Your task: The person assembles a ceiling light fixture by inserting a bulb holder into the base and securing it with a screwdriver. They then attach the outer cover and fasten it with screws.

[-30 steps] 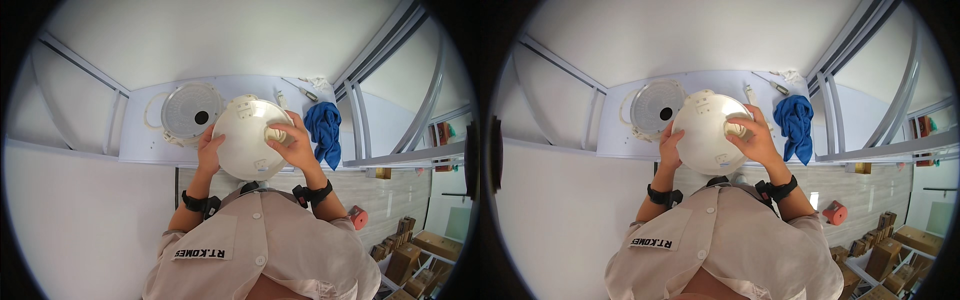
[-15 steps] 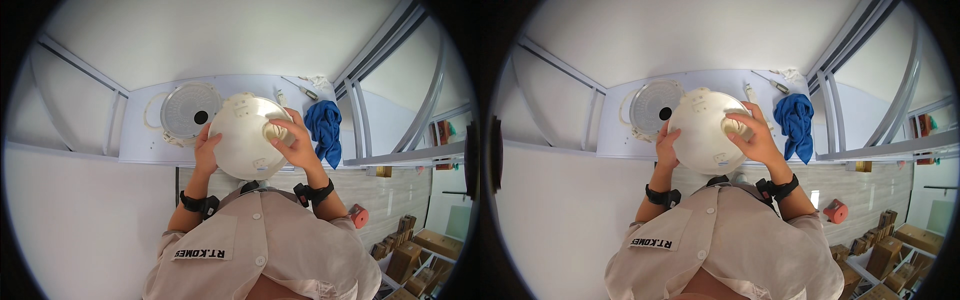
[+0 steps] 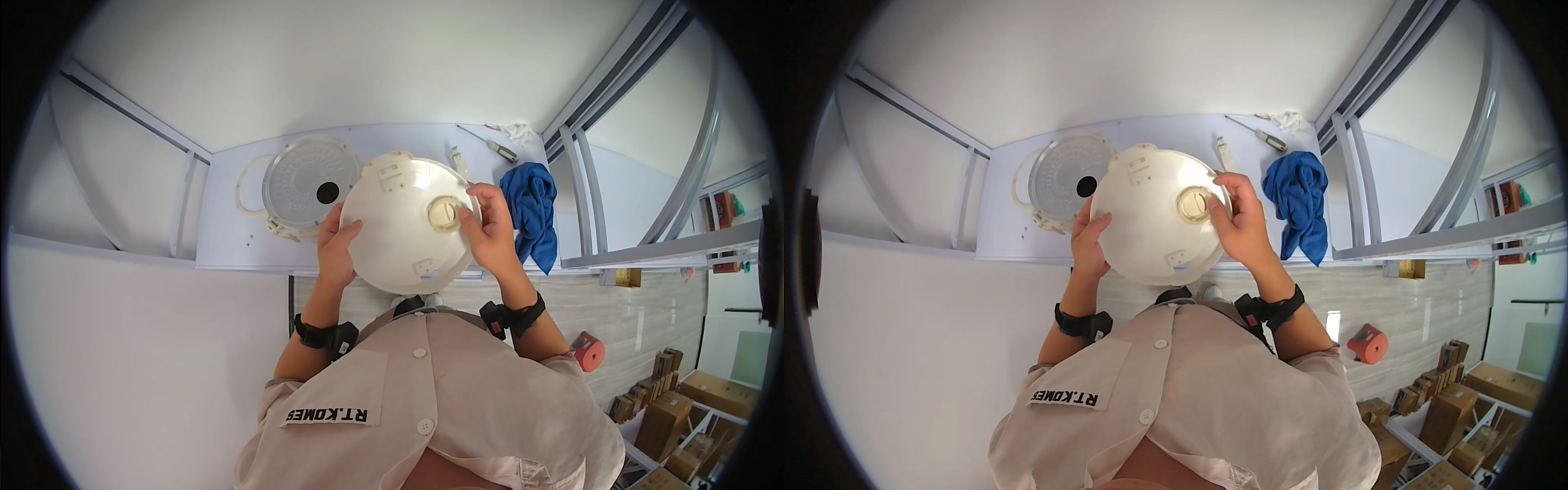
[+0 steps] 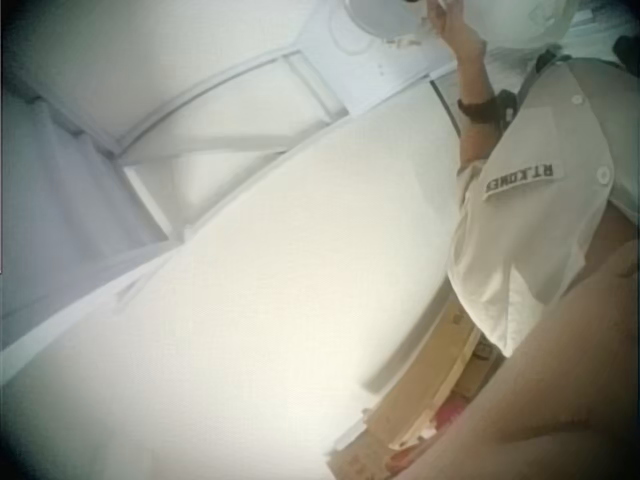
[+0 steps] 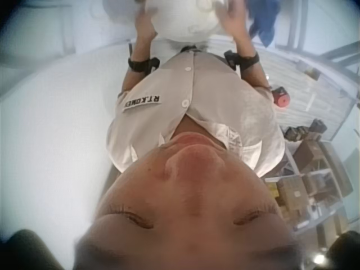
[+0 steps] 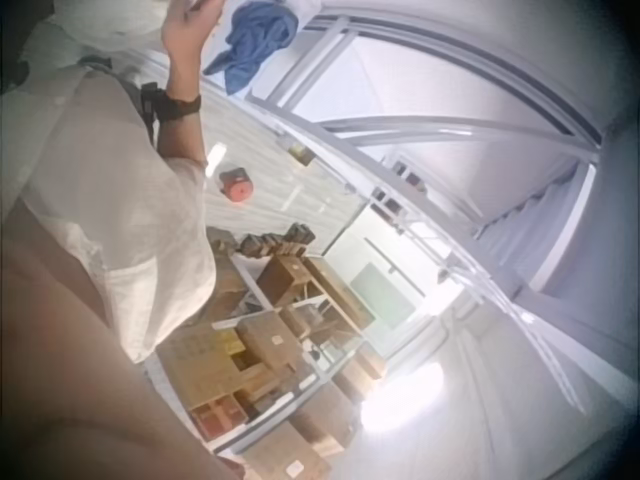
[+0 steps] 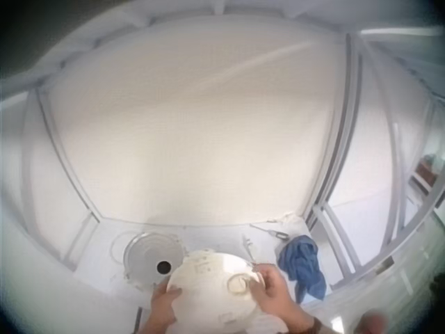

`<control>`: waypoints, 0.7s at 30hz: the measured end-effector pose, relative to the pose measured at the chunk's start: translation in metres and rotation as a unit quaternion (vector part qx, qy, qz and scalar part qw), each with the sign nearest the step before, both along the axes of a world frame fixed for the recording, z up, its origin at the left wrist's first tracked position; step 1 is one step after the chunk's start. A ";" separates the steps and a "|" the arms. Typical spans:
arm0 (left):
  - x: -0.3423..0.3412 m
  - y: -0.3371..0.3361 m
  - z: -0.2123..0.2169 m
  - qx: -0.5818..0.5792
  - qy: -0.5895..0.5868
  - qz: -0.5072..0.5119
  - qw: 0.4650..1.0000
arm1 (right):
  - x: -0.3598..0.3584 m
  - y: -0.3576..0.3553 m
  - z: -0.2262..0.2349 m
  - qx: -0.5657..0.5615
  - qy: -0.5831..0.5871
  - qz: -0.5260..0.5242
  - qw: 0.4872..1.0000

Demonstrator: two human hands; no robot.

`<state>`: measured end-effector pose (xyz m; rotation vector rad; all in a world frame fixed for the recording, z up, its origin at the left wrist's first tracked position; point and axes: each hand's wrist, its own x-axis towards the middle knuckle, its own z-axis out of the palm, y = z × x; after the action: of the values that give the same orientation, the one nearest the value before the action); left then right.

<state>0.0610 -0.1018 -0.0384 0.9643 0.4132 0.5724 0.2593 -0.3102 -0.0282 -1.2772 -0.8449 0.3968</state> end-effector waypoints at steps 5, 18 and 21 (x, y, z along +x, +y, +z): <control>-0.008 0.006 -0.004 0.007 0.033 0.002 0.999 | -0.003 0.001 -0.012 -0.014 -0.031 0.000 0.999; -0.063 -0.001 0.025 -0.028 0.064 0.079 0.994 | -0.007 0.024 -0.024 0.011 0.078 0.132 0.988; -0.082 0.005 0.015 -0.017 0.091 0.103 0.990 | 0.004 0.034 -0.037 -0.083 0.099 0.133 0.983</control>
<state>-0.0207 -0.0972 -0.0229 0.9510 0.6890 0.6639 0.2634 -0.2766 -0.0649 -1.2557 -0.8283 0.8095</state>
